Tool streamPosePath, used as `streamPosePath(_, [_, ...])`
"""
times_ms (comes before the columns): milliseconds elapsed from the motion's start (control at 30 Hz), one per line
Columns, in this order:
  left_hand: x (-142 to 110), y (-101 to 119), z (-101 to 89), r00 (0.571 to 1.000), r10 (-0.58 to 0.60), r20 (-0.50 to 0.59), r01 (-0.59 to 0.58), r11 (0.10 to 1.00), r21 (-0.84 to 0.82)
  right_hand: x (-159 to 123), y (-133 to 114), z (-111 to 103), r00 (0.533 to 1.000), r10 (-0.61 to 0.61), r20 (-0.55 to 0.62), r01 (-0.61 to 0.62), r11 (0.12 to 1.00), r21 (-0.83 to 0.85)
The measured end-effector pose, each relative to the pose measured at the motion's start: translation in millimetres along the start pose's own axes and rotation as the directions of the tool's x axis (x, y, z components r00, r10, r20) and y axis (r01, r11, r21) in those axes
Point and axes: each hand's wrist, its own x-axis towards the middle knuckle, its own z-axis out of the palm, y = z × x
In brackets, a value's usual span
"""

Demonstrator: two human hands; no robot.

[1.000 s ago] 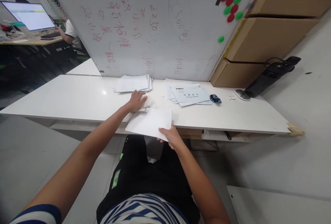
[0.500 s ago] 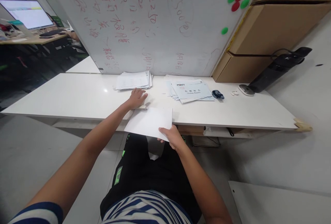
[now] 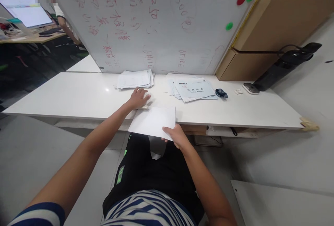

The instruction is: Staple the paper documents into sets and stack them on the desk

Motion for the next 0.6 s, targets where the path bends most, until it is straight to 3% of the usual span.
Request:
streamPosePath(333, [-3.1,4.2,-3.4,0.999,-0.016,0.034,0.016,1.0,0.003,2.0,3.5,-0.8,0.999,0.033,-0.011,-0.033,0.999,0.007])
streamPosePath(600, [-3.6,6.8,-2.9,0.999,0.025,-0.025,-0.023,0.997,0.068,2.7,3.7,-2.6,0.999,0.03,0.013,-0.031,0.999,0.044])
